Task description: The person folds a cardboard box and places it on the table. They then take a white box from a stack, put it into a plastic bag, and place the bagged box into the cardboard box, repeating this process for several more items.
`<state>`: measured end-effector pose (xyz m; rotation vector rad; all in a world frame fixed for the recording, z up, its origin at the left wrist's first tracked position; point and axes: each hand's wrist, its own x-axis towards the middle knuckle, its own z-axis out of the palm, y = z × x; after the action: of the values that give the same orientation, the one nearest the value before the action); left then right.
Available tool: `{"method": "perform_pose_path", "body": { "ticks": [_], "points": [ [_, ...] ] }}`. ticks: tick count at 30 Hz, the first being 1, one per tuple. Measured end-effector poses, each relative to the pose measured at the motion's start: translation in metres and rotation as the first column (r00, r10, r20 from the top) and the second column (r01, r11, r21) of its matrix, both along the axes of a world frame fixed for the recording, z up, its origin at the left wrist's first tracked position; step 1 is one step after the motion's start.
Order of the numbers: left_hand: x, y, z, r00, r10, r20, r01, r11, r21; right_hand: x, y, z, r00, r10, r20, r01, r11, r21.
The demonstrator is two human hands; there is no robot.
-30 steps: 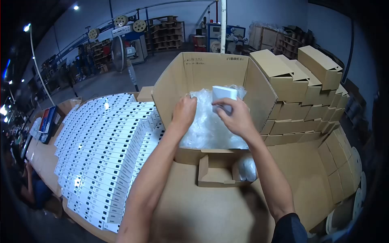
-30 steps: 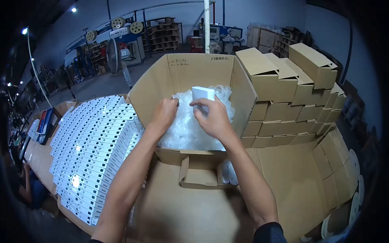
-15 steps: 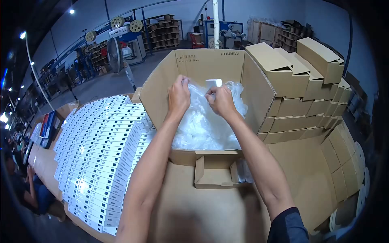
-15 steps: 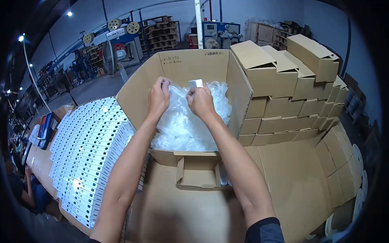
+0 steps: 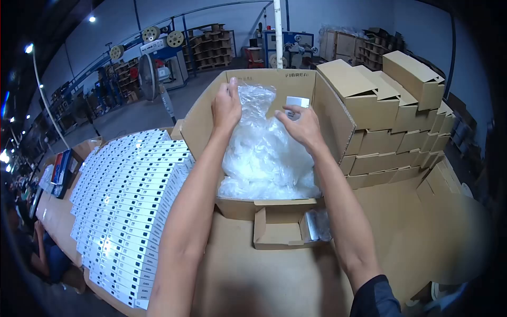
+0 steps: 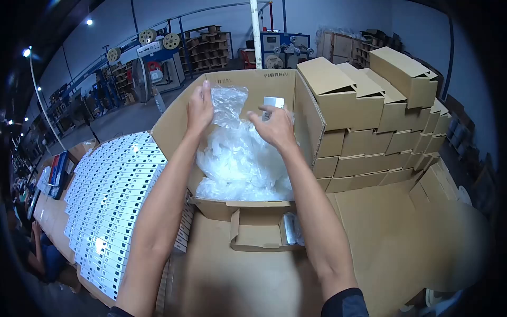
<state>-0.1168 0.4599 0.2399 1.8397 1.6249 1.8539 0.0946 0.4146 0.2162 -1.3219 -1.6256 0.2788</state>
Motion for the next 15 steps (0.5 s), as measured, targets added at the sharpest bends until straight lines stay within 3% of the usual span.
{"method": "perform_pose_path", "body": {
  "ticks": [3,4,7,9,11,13,14,15],
  "points": [
    [0.006,-0.024,-0.002,0.988,-0.151,0.03,0.147,0.984,0.105,0.002,-0.021,0.014,0.948,0.278,-0.153,-0.283,0.959,-0.01],
    [0.007,-0.039,-0.005,0.979,-0.202,0.03,0.195,0.967,0.162,-0.002,-0.031,0.014,0.925,0.348,-0.154,-0.342,0.937,0.063],
    [0.019,-0.11,-0.015,0.975,-0.201,0.095,0.179,0.963,0.204,-0.004,-0.082,0.011,0.927,0.356,-0.118,-0.34,0.93,0.137],
    [0.023,-0.174,-0.016,0.902,-0.226,0.367,0.238,0.971,0.012,-0.002,-0.124,0.002,0.93,0.345,-0.129,-0.329,0.936,0.126],
    [0.024,-0.22,-0.03,0.935,-0.14,0.326,0.126,0.99,0.064,-0.004,-0.173,-0.014,0.901,0.328,-0.284,-0.299,0.944,0.141],
    [0.026,-0.258,-0.046,0.994,0.108,0.015,-0.105,0.908,0.407,0.001,-0.218,-0.028,0.957,0.225,-0.185,-0.212,0.973,0.089],
    [0.027,-0.282,-0.048,0.989,0.093,-0.115,-0.031,0.891,0.453,0.001,-0.238,-0.035,0.958,0.233,-0.164,-0.196,0.956,0.217],
    [0.026,-0.307,-0.052,0.967,0.086,-0.239,0.042,0.874,0.485,0.004,-0.257,-0.04,0.962,0.238,-0.138,-0.2,0.95,0.239]
  ]
}}
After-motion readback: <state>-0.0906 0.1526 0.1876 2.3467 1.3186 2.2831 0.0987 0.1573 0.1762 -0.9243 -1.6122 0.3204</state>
